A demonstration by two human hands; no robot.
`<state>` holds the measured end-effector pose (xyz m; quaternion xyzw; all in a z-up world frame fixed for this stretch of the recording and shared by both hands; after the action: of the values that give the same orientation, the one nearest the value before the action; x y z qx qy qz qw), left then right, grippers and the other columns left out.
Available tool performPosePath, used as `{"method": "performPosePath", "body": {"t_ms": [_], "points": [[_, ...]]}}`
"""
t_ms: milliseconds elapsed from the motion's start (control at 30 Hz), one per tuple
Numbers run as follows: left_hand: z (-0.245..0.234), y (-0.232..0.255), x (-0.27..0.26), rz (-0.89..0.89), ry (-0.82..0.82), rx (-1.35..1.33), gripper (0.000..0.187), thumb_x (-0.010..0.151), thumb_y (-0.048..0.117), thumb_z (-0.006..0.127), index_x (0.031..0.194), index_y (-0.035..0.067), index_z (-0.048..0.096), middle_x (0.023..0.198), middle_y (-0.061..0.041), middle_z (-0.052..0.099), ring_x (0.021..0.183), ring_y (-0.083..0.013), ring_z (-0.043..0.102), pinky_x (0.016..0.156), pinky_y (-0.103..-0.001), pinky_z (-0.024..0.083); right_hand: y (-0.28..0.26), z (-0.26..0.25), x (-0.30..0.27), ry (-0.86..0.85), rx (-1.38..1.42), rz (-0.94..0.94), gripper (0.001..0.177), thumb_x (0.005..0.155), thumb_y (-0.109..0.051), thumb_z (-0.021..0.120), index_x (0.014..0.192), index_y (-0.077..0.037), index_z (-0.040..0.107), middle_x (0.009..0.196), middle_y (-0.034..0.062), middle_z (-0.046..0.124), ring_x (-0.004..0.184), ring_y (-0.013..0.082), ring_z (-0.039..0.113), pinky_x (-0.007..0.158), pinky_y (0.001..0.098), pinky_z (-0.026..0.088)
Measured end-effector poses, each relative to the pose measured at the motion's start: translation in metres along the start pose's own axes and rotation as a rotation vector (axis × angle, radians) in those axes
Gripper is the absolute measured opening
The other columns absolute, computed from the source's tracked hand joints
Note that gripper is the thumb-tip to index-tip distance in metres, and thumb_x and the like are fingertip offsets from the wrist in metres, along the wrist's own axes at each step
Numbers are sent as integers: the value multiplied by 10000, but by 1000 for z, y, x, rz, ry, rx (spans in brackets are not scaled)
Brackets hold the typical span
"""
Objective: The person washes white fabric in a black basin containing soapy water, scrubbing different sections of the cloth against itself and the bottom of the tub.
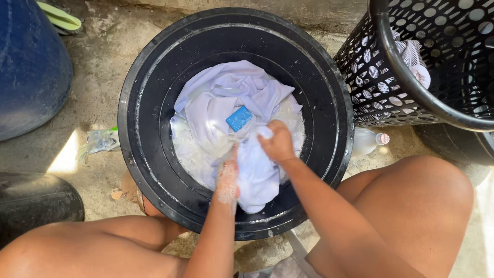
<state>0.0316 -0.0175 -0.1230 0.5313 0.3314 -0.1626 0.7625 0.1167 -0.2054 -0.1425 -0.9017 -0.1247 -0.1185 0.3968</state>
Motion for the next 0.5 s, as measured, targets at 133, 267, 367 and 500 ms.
{"method": "performPosePath", "body": {"t_ms": [133, 267, 367, 500], "points": [[-5, 47, -12, -122, 121, 580, 702, 984, 389, 761, 1278, -235, 635, 1326, -418, 616, 1194, -508, 569, 958, -574, 456, 23, -34, 8, -174, -82, 235, 315, 808, -159, 824, 1054, -25, 680, 1090, 194, 689, 1027, 383, 667, 906, 422, 531], [4, 37, -2, -49, 153, 1427, 670, 875, 369, 708, 1483, 208, 476, 1523, -210, 450, 1419, -362, 430, 1137, -540, 378, 11, -14, -9, -677, -301, 394, 857, 670, -8, 757, 1469, -154, 485, 1334, 230, 497, 1141, 413, 586, 972, 425, 507], [16, 19, 15, 282, 135, 1775, 914, 822, 288, 746, 1570, 398, 233, 1663, -180, 115, 1507, -430, 185, 1091, -723, 225, -10, 17, -56, -984, -609, 185, 691, 886, -157, 670, 1534, -197, 433, 1528, 185, 314, 1261, 463, 474, 1004, 546, 478], [-4, 10, 26, -104, -124, 1773, 1008, 796, 270, 806, 1601, 425, 220, 1682, -94, 159, 1519, -379, 239, 1154, -572, 330, -15, 35, -72, -1216, -757, -56, 591, 862, -181, 713, 1418, -180, 513, 1533, 114, 354, 1295, 400, 446, 873, 714, 480]]}}
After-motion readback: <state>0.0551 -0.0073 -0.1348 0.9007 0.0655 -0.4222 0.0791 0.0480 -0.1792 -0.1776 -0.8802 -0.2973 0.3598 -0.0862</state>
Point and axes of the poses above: each hand's wrist, its own x-axis towards the middle knuckle, its own z-axis out of the palm, y = z × x, the point moved 2 cm from there along x, towards the middle knuckle
